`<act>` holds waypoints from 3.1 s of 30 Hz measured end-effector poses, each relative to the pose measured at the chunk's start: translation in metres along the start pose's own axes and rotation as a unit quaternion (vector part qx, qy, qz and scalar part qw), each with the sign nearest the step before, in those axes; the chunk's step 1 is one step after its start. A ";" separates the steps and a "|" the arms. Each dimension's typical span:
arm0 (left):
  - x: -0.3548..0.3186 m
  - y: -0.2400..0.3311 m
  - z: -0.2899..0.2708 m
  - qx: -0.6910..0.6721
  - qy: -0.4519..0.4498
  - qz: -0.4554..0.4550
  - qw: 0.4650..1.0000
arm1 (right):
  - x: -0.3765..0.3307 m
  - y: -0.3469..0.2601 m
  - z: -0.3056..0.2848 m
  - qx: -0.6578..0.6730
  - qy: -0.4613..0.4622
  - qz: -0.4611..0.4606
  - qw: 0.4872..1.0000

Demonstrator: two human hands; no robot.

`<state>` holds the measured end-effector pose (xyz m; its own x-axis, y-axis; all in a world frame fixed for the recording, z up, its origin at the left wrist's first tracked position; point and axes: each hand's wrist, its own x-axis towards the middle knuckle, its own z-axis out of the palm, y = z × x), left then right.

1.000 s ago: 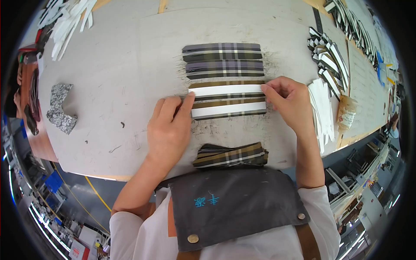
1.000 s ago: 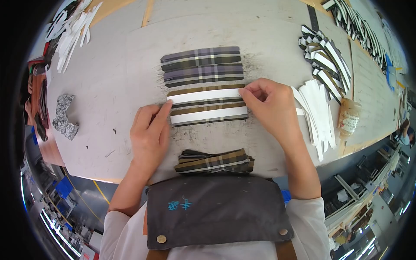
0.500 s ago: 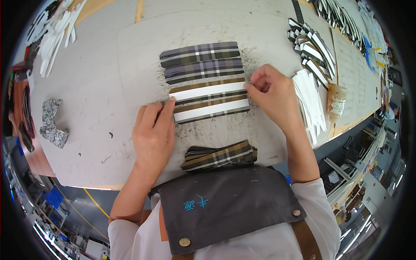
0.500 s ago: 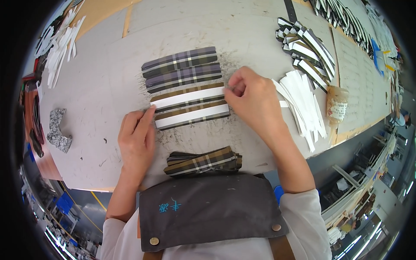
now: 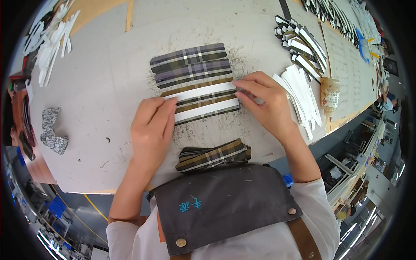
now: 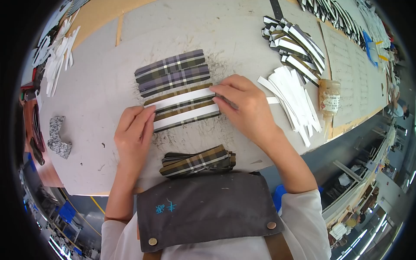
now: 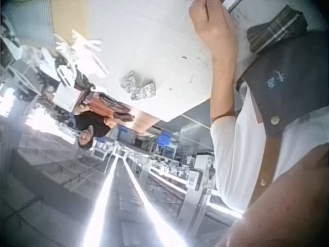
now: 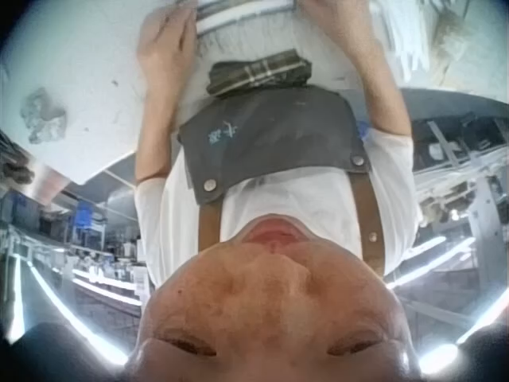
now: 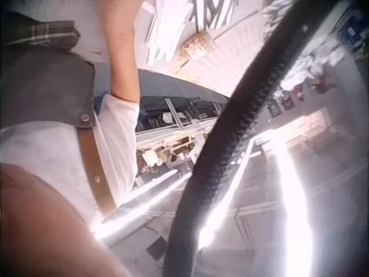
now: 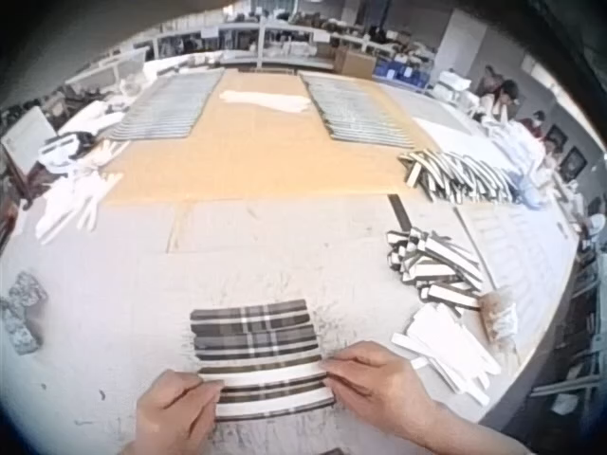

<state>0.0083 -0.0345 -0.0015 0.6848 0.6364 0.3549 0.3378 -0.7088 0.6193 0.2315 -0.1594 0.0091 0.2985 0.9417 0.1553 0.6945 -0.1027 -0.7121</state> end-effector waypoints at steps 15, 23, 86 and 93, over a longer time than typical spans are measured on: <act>0.006 0.000 0.006 -0.070 0.007 -0.050 0.996 | -0.025 0.022 -0.072 -0.189 -0.081 0.129 0.970; 0.007 0.029 0.014 -0.159 -0.076 -0.049 0.983 | -0.015 0.005 -0.059 -0.105 -0.122 0.037 0.986; 0.031 -0.020 0.007 -0.025 0.022 -0.243 0.970 | 0.048 0.003 0.023 0.092 0.040 0.180 0.979; 0.034 -0.018 0.007 -0.022 0.014 -0.255 0.967 | 0.047 0.001 0.024 0.050 0.052 0.173 0.982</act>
<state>0.0294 -0.0021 -0.0056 0.4183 0.9082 0.0142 0.5987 -0.2875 0.7476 0.2309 -0.1079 -0.0010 0.5748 0.8172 -0.0425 0.4734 -0.3744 -0.7973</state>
